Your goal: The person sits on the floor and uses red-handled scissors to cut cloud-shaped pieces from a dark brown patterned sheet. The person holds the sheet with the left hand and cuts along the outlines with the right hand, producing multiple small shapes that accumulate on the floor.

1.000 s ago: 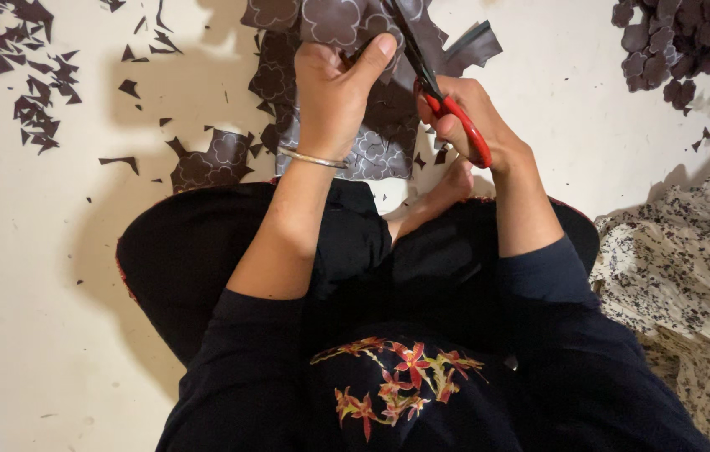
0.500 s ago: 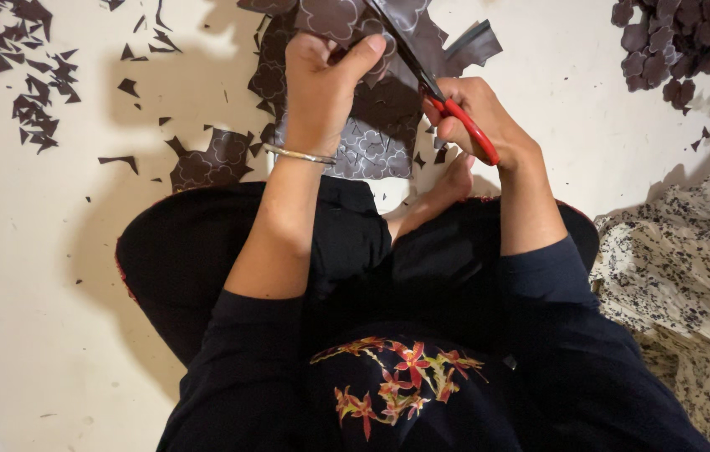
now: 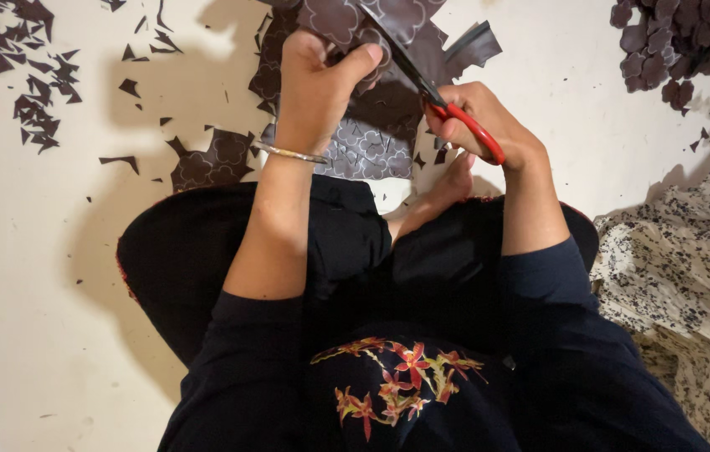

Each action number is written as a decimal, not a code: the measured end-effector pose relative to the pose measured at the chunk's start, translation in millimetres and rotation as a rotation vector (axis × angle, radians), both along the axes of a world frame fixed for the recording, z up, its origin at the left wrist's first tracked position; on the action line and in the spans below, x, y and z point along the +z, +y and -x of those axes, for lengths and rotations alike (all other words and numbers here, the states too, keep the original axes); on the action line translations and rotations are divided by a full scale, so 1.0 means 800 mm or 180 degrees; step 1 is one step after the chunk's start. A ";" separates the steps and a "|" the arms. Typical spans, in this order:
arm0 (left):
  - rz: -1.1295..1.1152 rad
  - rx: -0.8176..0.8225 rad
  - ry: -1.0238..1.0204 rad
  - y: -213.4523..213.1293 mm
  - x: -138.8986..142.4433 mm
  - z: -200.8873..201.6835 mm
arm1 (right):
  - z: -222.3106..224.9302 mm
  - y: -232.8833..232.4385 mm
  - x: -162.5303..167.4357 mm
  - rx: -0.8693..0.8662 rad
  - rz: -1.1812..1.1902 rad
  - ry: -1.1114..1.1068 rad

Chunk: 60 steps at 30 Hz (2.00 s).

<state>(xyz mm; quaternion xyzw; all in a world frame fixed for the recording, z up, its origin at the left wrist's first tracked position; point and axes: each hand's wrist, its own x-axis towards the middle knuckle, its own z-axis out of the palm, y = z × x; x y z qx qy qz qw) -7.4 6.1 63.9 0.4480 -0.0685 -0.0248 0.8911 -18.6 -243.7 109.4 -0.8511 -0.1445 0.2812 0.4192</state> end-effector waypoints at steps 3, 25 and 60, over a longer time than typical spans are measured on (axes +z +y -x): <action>-0.0168 -0.0031 -0.0078 0.004 0.001 -0.001 | 0.001 0.006 0.003 0.0084 0.0007 0.0103; -0.0704 0.0183 -0.0017 0.008 -0.002 -0.001 | 0.002 0.005 -0.012 0.0062 -0.0147 -0.0068; -0.0819 -0.0246 0.0195 0.028 -0.018 -0.008 | 0.001 -0.019 0.008 0.0126 0.0278 0.0223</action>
